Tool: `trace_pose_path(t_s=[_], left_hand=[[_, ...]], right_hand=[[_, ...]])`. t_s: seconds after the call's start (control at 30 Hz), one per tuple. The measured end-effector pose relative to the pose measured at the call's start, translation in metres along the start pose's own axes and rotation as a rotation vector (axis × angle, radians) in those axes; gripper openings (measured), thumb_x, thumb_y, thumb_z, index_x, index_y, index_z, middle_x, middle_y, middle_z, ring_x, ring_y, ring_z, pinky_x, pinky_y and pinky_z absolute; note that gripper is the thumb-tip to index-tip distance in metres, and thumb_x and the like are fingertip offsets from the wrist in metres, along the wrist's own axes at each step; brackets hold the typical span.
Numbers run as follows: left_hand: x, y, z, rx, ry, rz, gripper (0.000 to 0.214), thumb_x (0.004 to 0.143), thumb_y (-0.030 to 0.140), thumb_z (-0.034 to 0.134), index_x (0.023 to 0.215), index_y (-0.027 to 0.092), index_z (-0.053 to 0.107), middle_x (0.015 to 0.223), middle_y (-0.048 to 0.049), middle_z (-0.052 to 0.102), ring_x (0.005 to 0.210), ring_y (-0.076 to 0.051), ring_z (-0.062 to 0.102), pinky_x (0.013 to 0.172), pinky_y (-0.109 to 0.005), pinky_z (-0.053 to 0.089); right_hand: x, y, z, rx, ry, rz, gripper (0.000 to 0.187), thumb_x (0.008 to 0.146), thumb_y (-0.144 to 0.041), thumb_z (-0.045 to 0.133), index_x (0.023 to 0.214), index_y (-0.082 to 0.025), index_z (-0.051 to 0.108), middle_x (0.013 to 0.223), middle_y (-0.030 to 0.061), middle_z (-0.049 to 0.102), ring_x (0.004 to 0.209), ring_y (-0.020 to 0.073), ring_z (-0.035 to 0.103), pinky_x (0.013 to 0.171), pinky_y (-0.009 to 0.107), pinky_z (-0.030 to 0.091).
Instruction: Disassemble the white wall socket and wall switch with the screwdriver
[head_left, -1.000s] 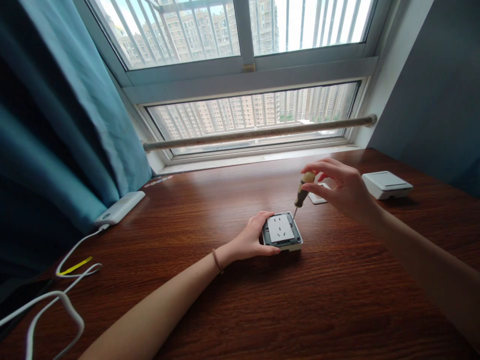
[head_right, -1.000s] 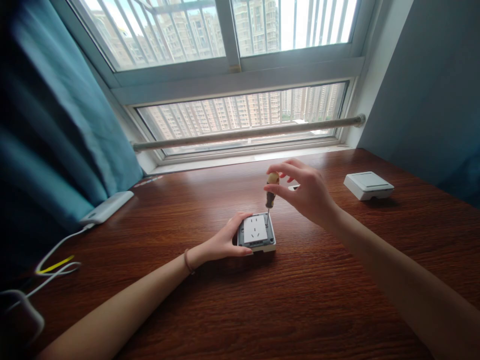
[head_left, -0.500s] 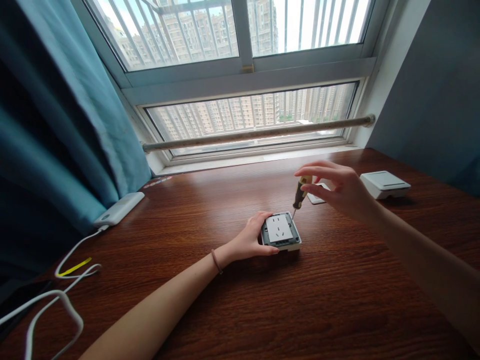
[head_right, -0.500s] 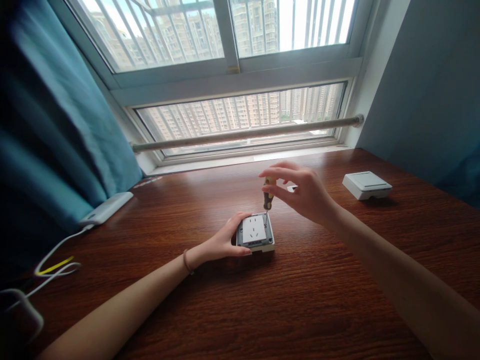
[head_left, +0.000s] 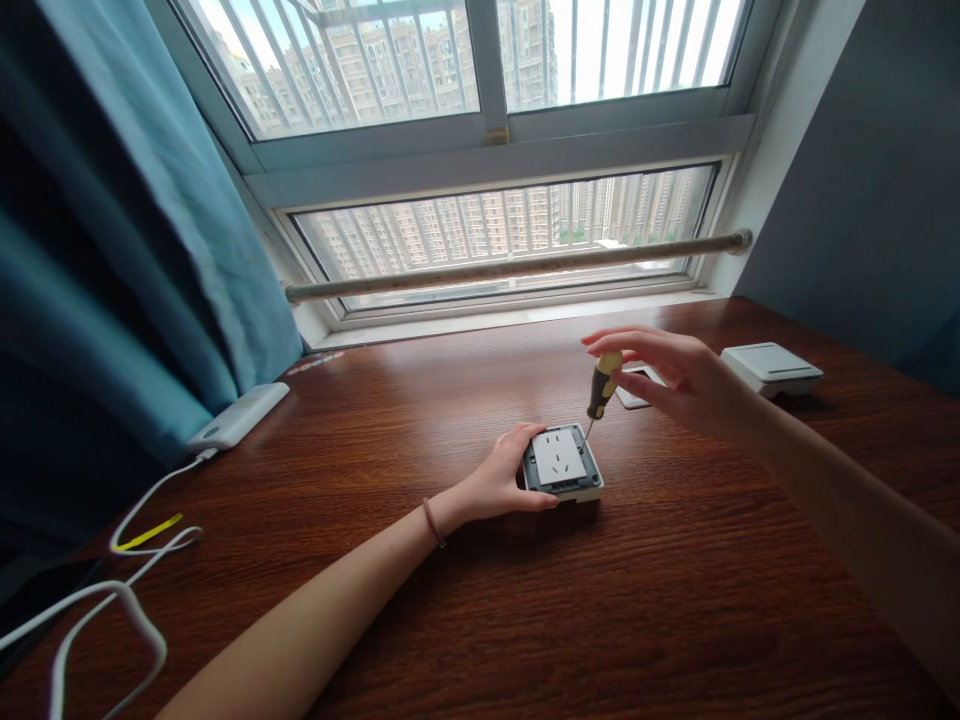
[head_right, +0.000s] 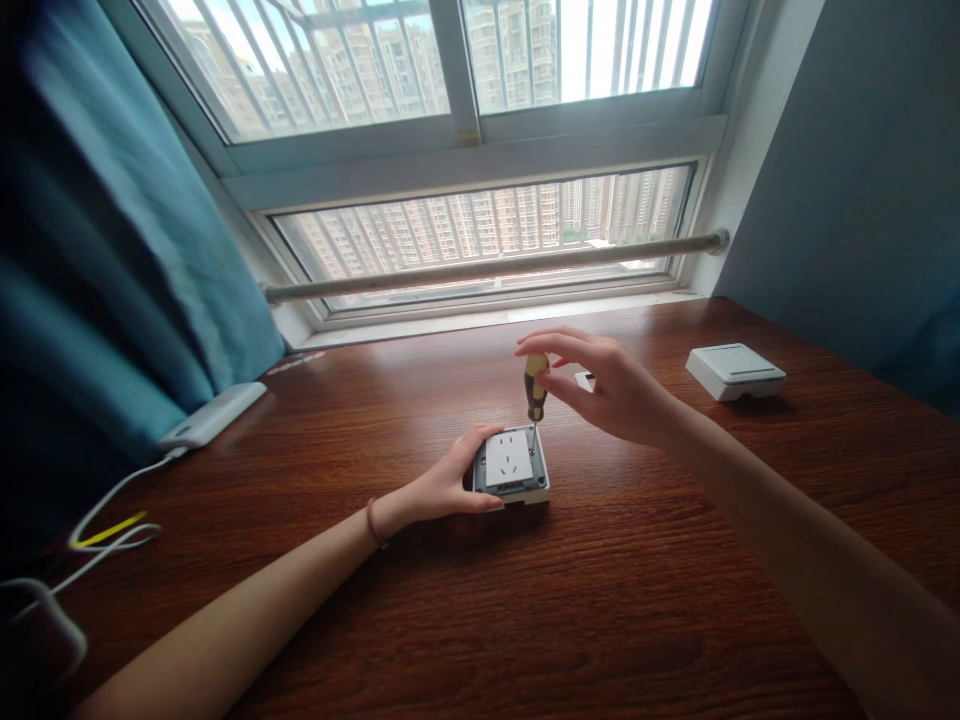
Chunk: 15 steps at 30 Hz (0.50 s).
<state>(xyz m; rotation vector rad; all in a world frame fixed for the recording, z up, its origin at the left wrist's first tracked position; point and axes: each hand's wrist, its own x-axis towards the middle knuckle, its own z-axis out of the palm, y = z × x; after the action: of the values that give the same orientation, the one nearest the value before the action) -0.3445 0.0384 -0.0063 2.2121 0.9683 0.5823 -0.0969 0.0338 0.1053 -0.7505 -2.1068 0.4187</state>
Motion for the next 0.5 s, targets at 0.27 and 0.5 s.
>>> trace_pose_path(t_s=[0.27, 0.5], left_hand=[[0.0, -0.002, 0.001, 0.021, -0.014, -0.002, 0.087, 0.059, 0.044, 0.073, 0.131, 0.023, 0.031, 0.133, -0.0112, 0.038, 0.122, -0.031, 0.035, 0.103, -0.046, 0.026], [0.0, -0.001, 0.0, 0.011, -0.009, 0.003, 0.087, 0.058, 0.044, 0.074, 0.131, 0.023, 0.032, 0.132, -0.0109, 0.039, 0.12, -0.031, 0.037, 0.103, -0.046, 0.027]], right_hand=[[-0.002, 0.0, -0.002, -0.206, 0.148, 0.111, 0.029, 0.076, -0.024, 0.062, 0.105, -0.021, 0.061, 0.086, 0.0036, 0.065, 0.077, 0.0177, 0.062, 0.074, 0.035, 0.053], [-0.001, 0.0, -0.001, -0.076, 0.085, 0.073, 0.029, 0.079, -0.022, 0.057, 0.108, -0.023, 0.061, 0.111, 0.0061, 0.06, 0.1, 0.0209, 0.058, 0.087, 0.037, 0.05]])
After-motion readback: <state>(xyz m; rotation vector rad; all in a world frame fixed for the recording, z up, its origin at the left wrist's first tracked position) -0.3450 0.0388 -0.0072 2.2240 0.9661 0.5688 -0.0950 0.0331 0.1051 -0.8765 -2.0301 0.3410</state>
